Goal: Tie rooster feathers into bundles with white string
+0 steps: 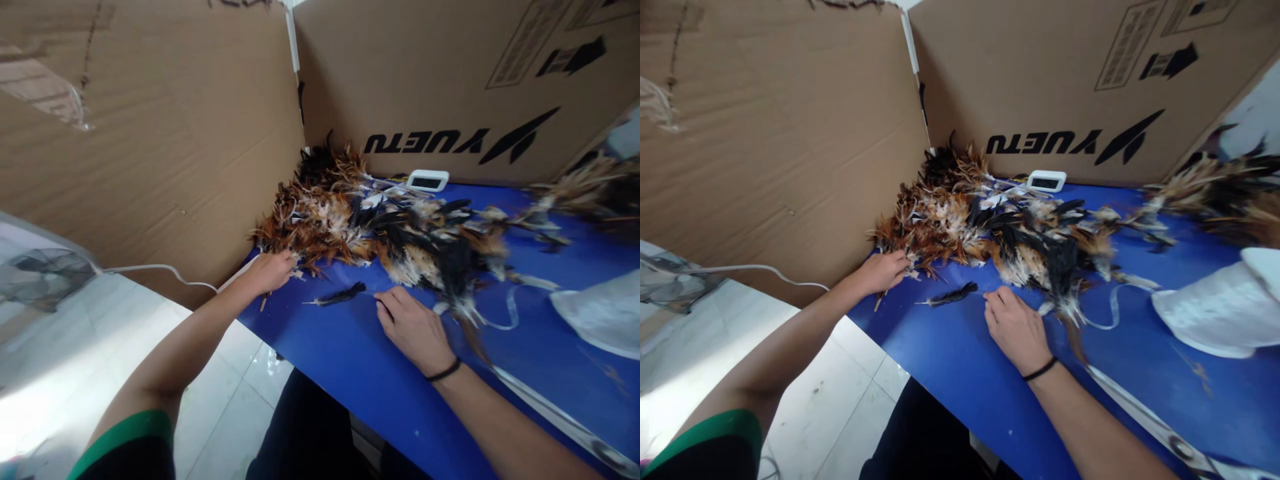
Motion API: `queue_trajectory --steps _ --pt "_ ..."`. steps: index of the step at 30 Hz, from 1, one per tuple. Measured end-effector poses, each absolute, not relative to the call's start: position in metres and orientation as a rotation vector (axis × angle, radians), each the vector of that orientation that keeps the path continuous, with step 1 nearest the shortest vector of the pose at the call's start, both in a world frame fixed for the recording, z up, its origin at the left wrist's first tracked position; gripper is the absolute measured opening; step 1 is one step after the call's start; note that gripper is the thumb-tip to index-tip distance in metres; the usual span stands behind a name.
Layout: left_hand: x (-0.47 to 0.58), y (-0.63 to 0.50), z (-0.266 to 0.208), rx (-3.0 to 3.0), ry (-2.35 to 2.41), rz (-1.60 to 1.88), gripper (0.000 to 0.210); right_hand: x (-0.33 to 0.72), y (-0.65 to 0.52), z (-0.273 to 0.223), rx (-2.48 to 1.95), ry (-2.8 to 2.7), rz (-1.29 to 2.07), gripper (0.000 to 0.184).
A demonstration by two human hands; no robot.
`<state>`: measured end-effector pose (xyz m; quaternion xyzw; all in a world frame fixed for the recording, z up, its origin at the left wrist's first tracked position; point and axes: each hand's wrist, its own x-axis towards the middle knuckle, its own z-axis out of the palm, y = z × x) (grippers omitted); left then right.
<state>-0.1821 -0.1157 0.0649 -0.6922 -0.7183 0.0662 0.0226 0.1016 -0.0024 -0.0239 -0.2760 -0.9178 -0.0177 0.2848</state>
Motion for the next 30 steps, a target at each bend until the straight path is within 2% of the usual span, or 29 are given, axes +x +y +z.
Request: queue_trajectory --steps 3,6,16,22,27,30 --pt "-0.179 -0.113 0.051 -2.082 -2.276 0.334 0.021 0.102 -0.002 -0.024 -0.735 -2.46 -0.065 0.023" --pt "-0.185 -0.114 0.046 -2.074 -2.296 0.266 0.021 0.102 -0.003 -0.024 -0.736 -2.452 -0.065 0.024" --pt "-0.178 -0.112 0.085 -2.144 -1.851 0.163 0.026 0.102 -0.002 -0.023 -0.748 -2.463 -0.069 0.024" --pt "-0.192 -0.099 0.055 -2.357 -1.757 0.128 0.025 0.102 -0.002 -0.025 -0.749 -2.468 -0.04 0.023" --pt "-0.202 -0.114 0.032 -2.103 -2.032 -0.293 0.034 0.102 -0.002 -0.025 -0.748 -2.464 -0.06 0.023" --pt "-0.191 -0.127 0.026 -1.789 -2.109 -0.538 0.024 0.102 -0.001 -0.025 -0.742 -2.465 -0.064 0.023"
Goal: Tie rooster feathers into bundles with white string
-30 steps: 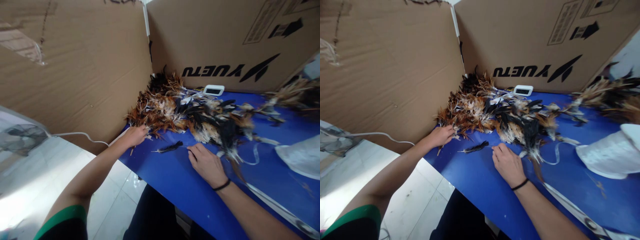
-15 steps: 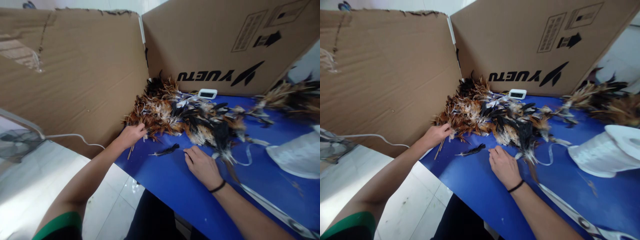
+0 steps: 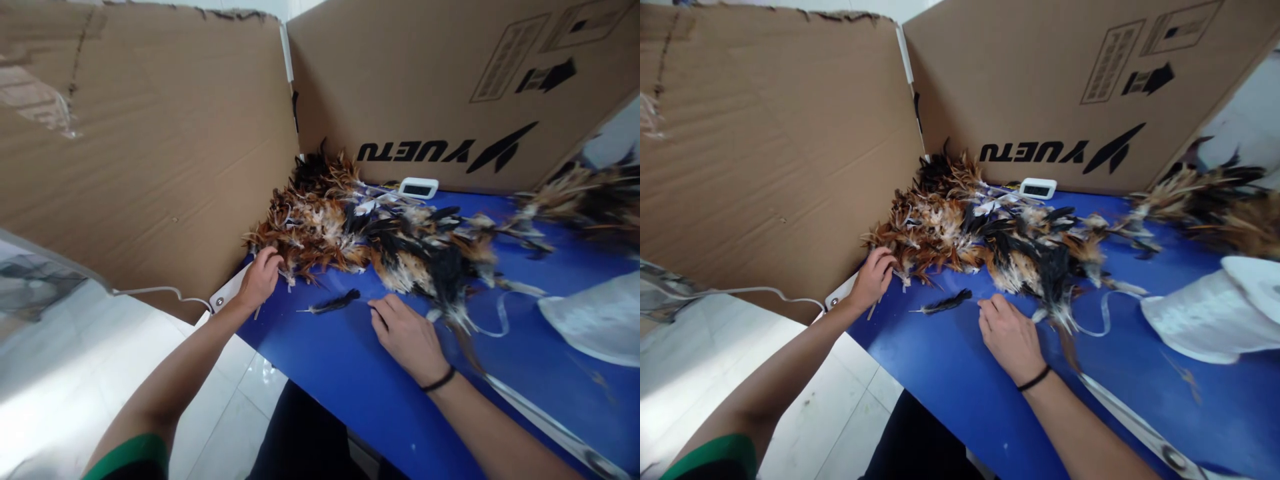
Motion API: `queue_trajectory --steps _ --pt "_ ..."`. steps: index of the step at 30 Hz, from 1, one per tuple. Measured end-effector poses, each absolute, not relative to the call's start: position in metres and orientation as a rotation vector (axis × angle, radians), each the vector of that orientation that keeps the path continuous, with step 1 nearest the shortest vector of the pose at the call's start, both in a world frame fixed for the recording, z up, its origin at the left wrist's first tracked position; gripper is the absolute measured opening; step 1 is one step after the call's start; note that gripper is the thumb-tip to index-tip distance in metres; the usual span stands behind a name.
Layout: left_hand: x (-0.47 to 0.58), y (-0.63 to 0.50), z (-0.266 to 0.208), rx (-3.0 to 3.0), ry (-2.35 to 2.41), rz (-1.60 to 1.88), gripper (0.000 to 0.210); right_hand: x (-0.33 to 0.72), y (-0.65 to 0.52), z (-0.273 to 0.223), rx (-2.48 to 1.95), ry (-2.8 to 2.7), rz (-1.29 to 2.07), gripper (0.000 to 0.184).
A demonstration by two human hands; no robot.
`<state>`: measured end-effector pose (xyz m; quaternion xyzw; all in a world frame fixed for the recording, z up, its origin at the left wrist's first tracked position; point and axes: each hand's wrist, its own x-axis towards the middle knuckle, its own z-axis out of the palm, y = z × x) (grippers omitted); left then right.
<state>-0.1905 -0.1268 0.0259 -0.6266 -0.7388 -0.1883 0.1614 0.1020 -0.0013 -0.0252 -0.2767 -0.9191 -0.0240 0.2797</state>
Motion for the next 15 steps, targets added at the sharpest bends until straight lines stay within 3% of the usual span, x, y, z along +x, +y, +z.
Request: queue_trajectory --steps 3,10,15 --pt "-0.171 -0.134 0.023 -1.563 -2.231 -0.588 0.016 0.102 -0.001 -0.026 -0.746 -2.463 -0.059 0.022" --pt "-0.151 -0.145 0.022 -1.404 -2.308 -0.629 0.029 0.103 -0.002 -0.024 -0.732 -2.471 -0.042 0.021" --pt "-0.163 -0.146 0.024 -1.794 -2.149 -0.242 0.031 0.103 -0.001 -0.025 -0.746 -2.475 -0.04 0.02"
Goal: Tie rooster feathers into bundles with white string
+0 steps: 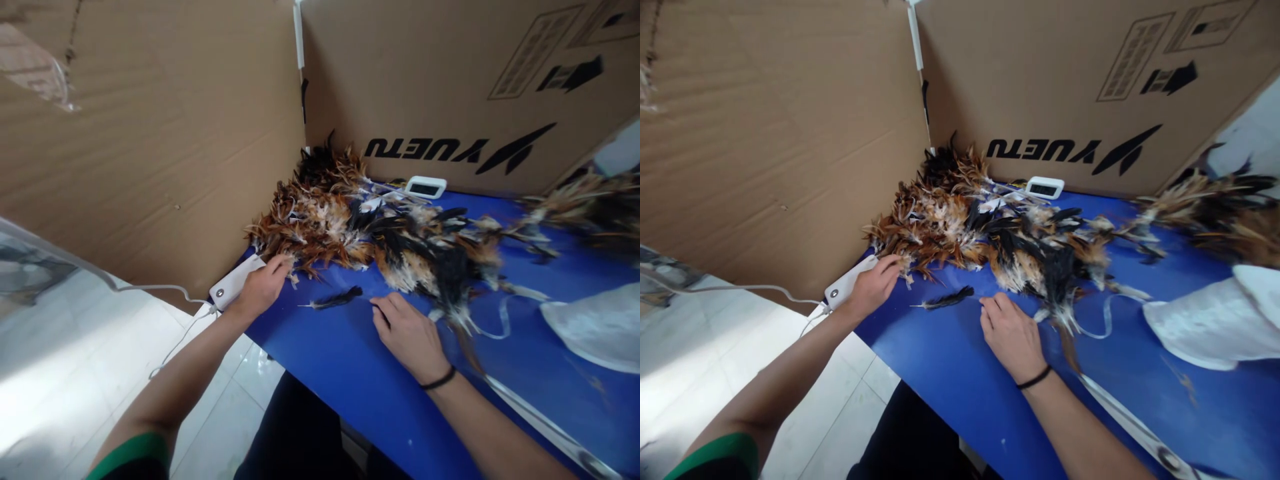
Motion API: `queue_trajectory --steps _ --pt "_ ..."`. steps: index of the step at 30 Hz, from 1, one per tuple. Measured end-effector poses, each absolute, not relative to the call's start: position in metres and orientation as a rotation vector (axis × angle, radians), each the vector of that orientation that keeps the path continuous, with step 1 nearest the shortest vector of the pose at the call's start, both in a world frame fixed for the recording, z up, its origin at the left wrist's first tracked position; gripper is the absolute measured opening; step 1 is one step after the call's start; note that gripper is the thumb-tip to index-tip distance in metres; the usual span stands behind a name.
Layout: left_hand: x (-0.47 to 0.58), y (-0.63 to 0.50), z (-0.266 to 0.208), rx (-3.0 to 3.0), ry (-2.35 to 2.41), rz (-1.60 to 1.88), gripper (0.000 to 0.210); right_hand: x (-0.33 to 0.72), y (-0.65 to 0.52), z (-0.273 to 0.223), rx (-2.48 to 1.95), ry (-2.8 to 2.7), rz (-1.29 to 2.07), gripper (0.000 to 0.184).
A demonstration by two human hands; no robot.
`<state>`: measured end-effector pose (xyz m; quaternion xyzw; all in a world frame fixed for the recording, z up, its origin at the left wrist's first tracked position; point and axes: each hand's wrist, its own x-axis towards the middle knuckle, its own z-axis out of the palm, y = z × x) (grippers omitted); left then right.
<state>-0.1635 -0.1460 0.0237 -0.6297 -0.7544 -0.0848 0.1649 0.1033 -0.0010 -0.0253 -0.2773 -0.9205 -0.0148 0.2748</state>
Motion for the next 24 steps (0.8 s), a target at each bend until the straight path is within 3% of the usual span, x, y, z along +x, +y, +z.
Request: queue_trajectory --steps 6,14,19,24 --pt "-0.18 -0.132 0.024 -2.04 -1.96 0.292 0.03 0.103 0.0 -0.027 -0.715 -2.473 -0.037 0.021" --pt "-0.188 -0.151 0.063 -2.034 -1.62 0.002 0.029 0.102 -0.001 -0.026 -0.749 -2.476 -0.047 0.02" --pt "-0.202 -0.117 0.09 -1.933 -1.532 0.03 0.029 0.102 0.0 -0.027 -0.742 -2.477 -0.043 0.02" --pt "-0.222 -0.068 0.077 -2.076 -1.627 0.191 0.027 0.103 0.0 -0.027 -0.733 -2.478 -0.038 0.02"
